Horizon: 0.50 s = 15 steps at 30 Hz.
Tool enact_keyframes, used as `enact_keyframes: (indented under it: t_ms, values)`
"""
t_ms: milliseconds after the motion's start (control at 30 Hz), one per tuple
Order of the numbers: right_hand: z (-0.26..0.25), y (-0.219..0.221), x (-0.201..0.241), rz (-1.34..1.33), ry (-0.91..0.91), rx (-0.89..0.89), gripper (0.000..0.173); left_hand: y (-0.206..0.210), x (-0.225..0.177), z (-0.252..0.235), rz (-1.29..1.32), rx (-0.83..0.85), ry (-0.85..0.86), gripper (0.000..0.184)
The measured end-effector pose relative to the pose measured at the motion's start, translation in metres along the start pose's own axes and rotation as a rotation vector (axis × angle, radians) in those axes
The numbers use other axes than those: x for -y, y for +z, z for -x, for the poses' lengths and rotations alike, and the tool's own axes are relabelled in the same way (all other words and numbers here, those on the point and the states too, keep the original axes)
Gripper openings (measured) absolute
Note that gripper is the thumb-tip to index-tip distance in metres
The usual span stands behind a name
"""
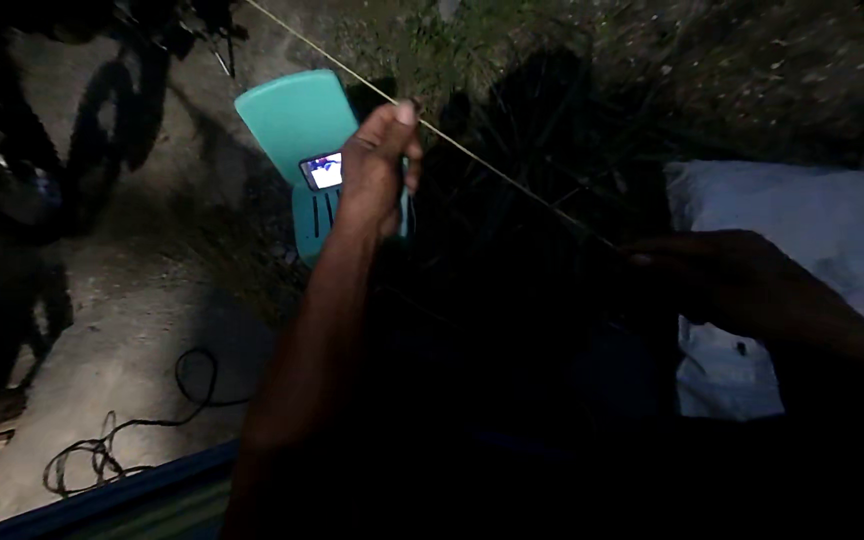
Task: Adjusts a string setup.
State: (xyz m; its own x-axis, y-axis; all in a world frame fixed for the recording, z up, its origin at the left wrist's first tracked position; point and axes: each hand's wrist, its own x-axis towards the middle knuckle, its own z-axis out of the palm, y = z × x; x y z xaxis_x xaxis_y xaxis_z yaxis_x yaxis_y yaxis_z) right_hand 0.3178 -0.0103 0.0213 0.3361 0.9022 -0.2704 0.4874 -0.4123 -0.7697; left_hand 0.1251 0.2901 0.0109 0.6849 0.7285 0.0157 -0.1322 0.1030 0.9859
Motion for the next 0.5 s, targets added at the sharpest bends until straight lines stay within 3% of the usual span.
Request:
enact_keyframes:
  t_ms: [167,300,433,500]
  values:
    - [0.000,0.003,-0.003,0.008,-0.051,-0.005,0.024,0.004,0.001,0.001,0.041,-0.038,0.023,0.023]
    - [-0.007,0.014,-0.001,0.070,-0.096,-0.045,0.028,0.038,0.013,0.023,-0.029,0.102,-0.063,0.019]
    - [-0.007,0.014,0.001,0.056,-0.109,-0.027,0.030,0.067,0.020,0.051,-0.198,0.346,-0.210,0.024]
    - [-0.006,0.011,0.001,0.057,-0.118,-0.012,0.030,0.066,0.018,0.049,-0.195,0.335,-0.208,0.022]
